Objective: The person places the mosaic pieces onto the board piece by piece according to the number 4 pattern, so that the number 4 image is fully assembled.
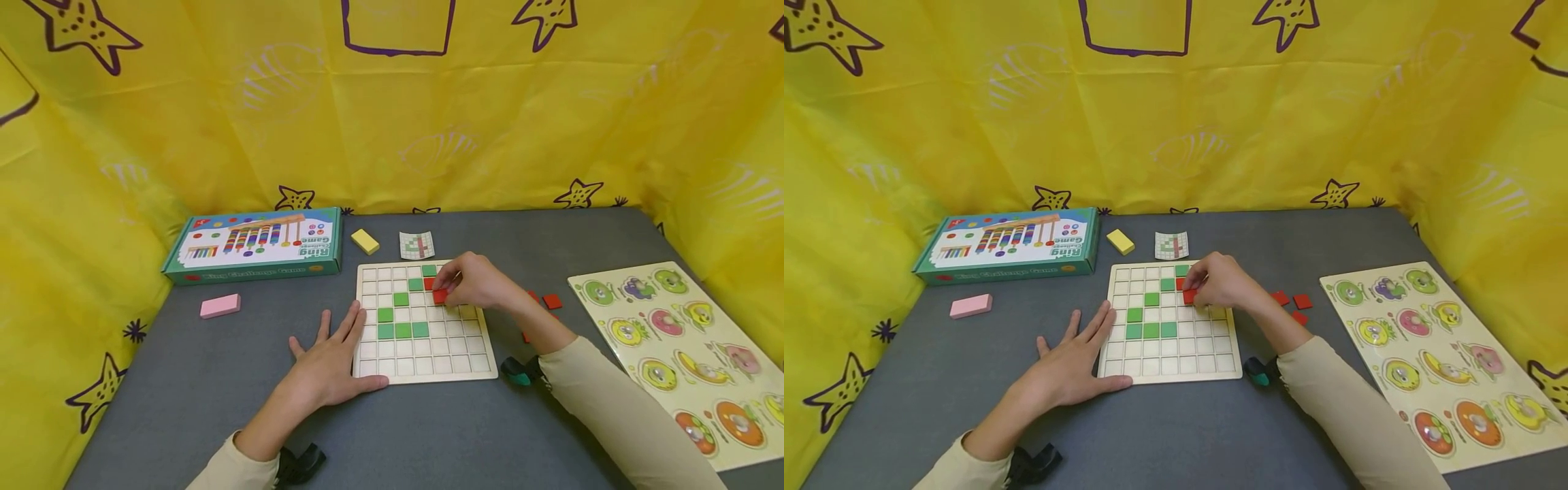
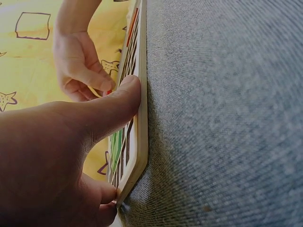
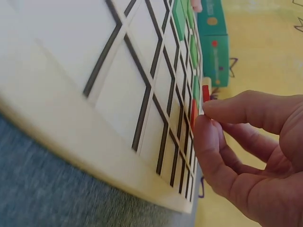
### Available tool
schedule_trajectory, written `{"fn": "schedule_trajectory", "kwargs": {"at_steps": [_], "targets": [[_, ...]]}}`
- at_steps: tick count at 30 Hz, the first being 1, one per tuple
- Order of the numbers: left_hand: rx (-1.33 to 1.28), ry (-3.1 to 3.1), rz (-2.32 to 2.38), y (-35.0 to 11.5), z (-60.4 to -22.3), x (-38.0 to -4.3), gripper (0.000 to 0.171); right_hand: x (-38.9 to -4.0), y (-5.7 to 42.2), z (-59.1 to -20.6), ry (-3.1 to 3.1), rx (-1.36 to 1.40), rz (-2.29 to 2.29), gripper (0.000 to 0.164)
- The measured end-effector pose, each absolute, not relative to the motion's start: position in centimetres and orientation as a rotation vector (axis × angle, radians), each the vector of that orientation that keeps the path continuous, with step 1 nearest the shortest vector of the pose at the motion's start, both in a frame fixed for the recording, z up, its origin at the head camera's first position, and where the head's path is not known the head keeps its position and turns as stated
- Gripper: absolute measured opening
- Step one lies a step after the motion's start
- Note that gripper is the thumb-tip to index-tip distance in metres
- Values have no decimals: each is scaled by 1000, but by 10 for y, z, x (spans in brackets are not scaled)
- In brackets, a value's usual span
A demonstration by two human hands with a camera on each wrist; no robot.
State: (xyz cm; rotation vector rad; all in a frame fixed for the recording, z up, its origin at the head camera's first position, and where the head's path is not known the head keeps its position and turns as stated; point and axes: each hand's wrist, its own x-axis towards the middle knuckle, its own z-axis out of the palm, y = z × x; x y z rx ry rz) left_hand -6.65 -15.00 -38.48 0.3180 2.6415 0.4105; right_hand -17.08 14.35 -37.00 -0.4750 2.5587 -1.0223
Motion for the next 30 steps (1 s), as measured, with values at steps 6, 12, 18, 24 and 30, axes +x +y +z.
{"fn": "schedule_trajectory", "kwargs": {"at_steps": [6,12,18,24,30], "targets": [[319,2642,409,-149,-386,-67,119,-174,137,-373,2543,-486,-1044,27],[322,2646,413,-149,-386,-67,118,-176,135,-376,2541,-454,-1059,26],[314,2644,410,-149,-386,-67,119,-176,133,-379,2541,-434,-1064,27],[313,2646,399,-148,-386,-67,119,-177,132,-380,2568,-452,-1023,27],[313,2648,395,-148,-387,-67,119,-177,129,-379,2572,-440,-1011,27]]}}
